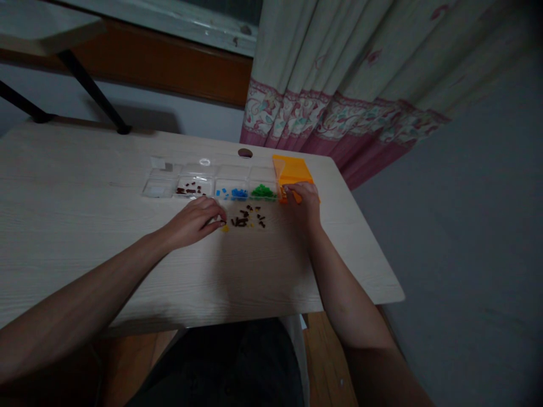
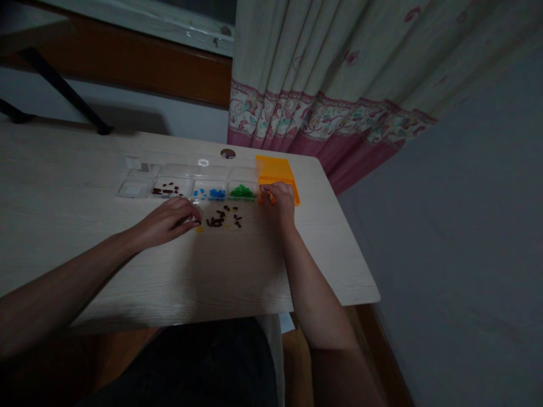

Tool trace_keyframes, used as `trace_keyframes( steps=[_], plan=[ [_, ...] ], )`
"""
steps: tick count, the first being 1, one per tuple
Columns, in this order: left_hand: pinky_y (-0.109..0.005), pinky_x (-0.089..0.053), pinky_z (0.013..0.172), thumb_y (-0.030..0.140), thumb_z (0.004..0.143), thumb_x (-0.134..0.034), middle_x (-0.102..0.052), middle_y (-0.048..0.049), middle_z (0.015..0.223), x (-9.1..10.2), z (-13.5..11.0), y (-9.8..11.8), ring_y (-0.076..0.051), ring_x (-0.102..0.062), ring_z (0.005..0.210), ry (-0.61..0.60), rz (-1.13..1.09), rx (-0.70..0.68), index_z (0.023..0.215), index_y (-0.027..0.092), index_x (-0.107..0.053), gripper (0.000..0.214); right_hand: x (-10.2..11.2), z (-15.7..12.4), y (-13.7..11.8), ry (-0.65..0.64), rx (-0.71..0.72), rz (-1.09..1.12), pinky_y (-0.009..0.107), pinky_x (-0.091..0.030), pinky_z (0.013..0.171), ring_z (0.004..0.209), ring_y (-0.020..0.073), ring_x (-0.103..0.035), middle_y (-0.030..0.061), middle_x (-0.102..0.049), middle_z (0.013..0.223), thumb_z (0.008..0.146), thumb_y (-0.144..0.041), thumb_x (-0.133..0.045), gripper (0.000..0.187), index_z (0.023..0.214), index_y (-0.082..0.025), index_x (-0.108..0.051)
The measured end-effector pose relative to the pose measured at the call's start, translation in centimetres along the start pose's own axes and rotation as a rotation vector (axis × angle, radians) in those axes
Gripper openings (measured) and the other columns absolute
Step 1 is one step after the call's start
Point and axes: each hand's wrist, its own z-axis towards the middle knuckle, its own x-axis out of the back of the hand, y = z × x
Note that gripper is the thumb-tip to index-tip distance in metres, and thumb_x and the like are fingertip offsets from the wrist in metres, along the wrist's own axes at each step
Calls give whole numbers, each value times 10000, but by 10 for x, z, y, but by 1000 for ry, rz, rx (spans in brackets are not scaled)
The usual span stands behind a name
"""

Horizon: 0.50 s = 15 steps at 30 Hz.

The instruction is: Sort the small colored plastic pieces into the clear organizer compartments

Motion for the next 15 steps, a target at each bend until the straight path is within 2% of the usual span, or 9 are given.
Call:
trace_keyframes(
  steps=[6,15],
  plan=[
    [-370,-425,863,399,994,-488,-613,-60,929,0,1,1,-230,-541,943,13,31,1,987,197,-638,252,0,0,-2,-10,6,8,404,-459,872,906,227,-618,62,-716,927,991,-449,-477,345,943,-241,-748],
    [-412,-434,893,372,1000,-450,-620,-87,934,0,1,3,-251,-542,955,14,130,36,950,180,-644,278,-1,-1,-2,-9,-8,20,415,-459,873,908,237,-605,72,-708,926,983,-438,-485,338,951,-236,-754]
  ],
)
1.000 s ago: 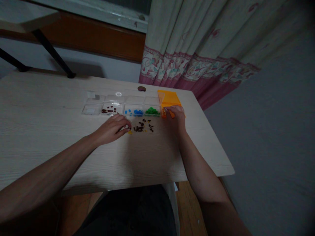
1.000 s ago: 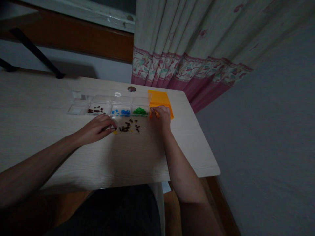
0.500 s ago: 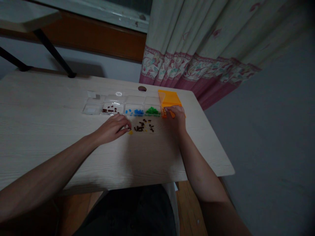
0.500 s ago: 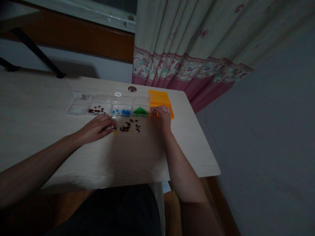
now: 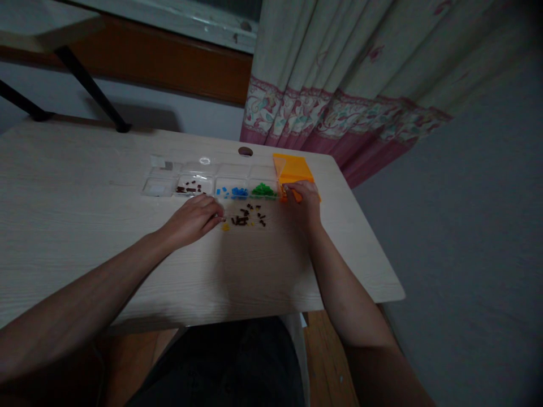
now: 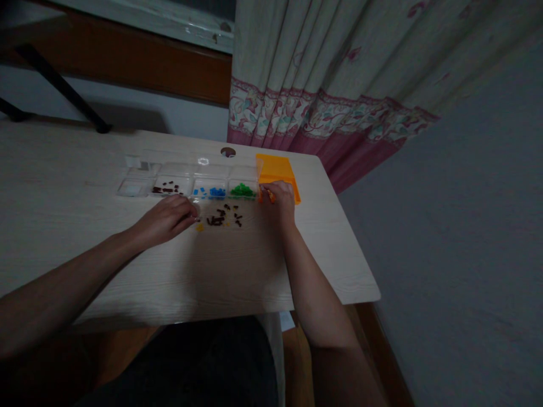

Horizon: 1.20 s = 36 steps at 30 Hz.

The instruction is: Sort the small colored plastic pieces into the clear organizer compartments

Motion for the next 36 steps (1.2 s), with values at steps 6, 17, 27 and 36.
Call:
trace_keyframes(
  steps=[6,17,27,36],
  plan=[
    [-423,-440,898,370,1001,-435,-626,-90,928,-1,0,-1,-249,-547,935,47,7,33,942,179,-645,289,1,0,-1,0,15,11,410,-462,853,900,237,-604,72,-712,923,964,-382,-516,283,959,-237,-759],
    [-402,-437,856,373,1015,-400,-592,-76,873,2,0,-6,-235,-534,886,341,-41,196,907,188,-582,281,13,-8,-56,-294,281,82,409,-459,910,971,231,-602,53,-711,944,909,-327,-642,146,896,-282,-780],
    [-416,-441,877,358,1001,-427,-594,-67,880,6,0,-7,-230,-534,897,483,-90,304,905,206,-589,242,19,-17,-80,-536,417,-11,395,-446,904,953,229,-588,50,-682,917,870,-245,-699,92,928,-255,-770],
    [-386,-433,860,388,1003,-431,-584,-55,866,4,1,-8,-219,-523,887,463,-105,300,894,203,-567,255,14,-18,-83,-574,420,-77,357,-436,863,892,206,-578,45,-664,844,893,-227,-681,83,875,-220,-762]
  ],
)
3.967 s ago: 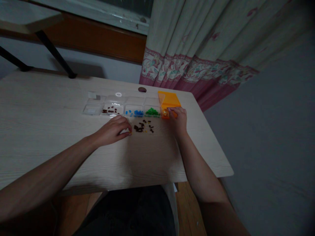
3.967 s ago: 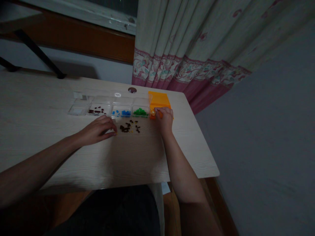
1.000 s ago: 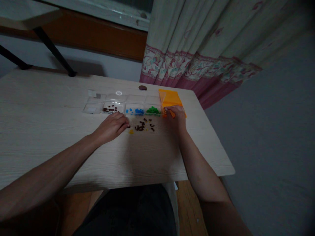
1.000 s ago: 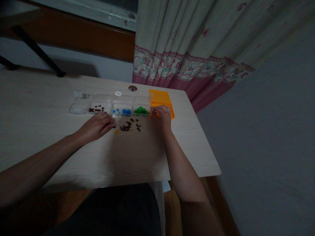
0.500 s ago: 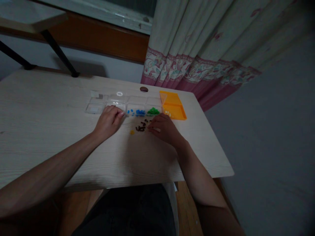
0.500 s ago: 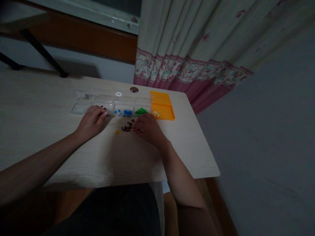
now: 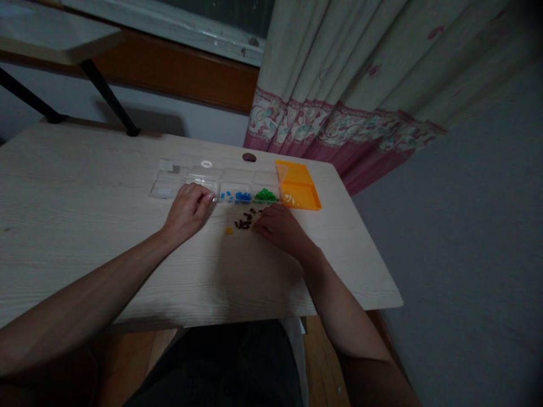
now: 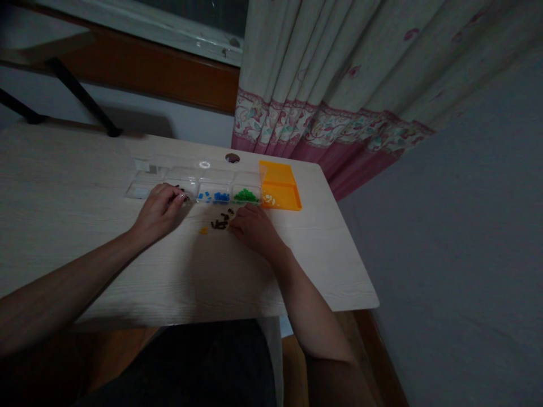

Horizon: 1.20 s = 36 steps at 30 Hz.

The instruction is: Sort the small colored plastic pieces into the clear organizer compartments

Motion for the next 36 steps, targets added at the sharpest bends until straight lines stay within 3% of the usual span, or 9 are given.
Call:
trace_keyframes(
  steps=[12,19,24,30,36],
  plan=[
    [-391,-432,868,380,996,-443,-600,-59,858,0,0,-3,-230,-541,886,-1,-5,-26,895,204,-592,252,0,0,5,-2,-12,7,366,-454,865,894,212,-590,60,-682,862,877,-187,-690,71,841,-188,-751],
    [-396,-431,858,361,984,-458,-601,-62,835,1,1,-4,-236,-543,865,17,10,6,868,203,-590,237,6,-3,10,76,-65,95,369,-449,879,884,203,-591,56,-678,871,907,-206,-657,120,839,-210,-756],
    [-393,-436,850,358,983,-459,-602,-65,840,2,1,-2,-236,-546,866,6,8,2,864,201,-592,237,-3,-2,11,61,-46,97,364,-439,881,904,206,-592,57,-691,895,926,-234,-634,138,914,-222,-772],
    [-394,-437,847,356,985,-460,-596,-63,834,1,1,-2,-233,-544,864,15,4,-12,864,203,-596,238,-13,6,14,211,-290,-84,388,-398,876,965,246,-548,84,-694,963,973,-268,-549,220,1016,-239,-762],
    [-391,-438,848,344,988,-467,-593,-56,833,0,1,-1,-225,-543,861,15,14,-31,870,204,-585,218,-16,21,7,164,-320,-170,394,-345,864,1007,262,-501,79,-686,978,979,-338,-547,238,945,-247,-765]
  ],
)
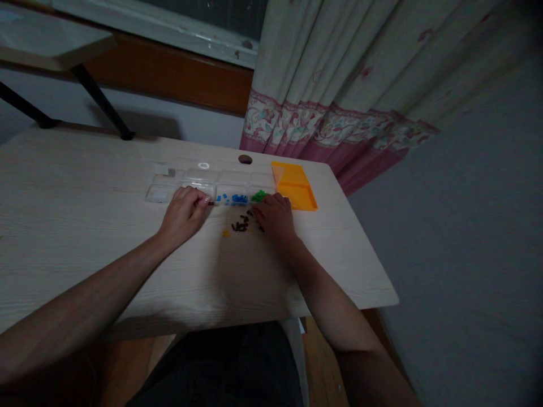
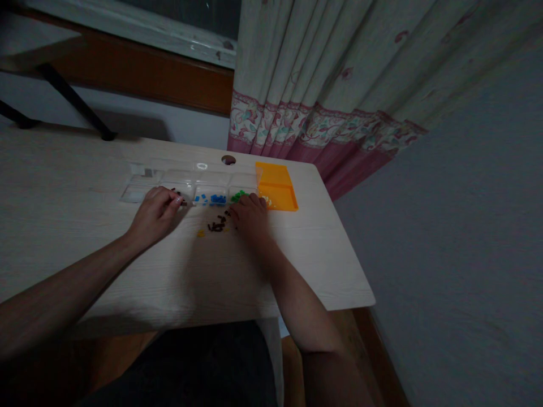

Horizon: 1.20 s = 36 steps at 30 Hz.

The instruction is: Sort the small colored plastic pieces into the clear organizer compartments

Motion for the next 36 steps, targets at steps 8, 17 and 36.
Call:
trace_keyframes(
  steps=[8,17,36],
  plan=[
    [-386,-439,846,336,985,-481,-593,-53,837,0,0,1,-222,-545,862,3,-7,-10,872,204,-578,199,-7,3,-7,2,-25,-46,396,-326,858,1004,259,-489,76,-672,956,962,-336,-578,211,894,-252,-759],
    [-388,-427,840,345,989,-478,-591,-52,838,1,0,-1,-224,-537,865,14,-2,-18,879,205,-585,208,-7,4,12,204,-185,132,366,-352,852,946,228,-532,59,-672,939,977,-352,-543,238,942,-242,-752],
    [-400,-428,875,359,977,-469,-599,-57,855,9,3,-5,-235,-546,888,31,28,48,874,210,-597,221,-11,-9,85,402,-513,217,415,-391,875,921,254,-531,107,-688,898,921,-372,-518,317,879,-195,-777]
  ],
)
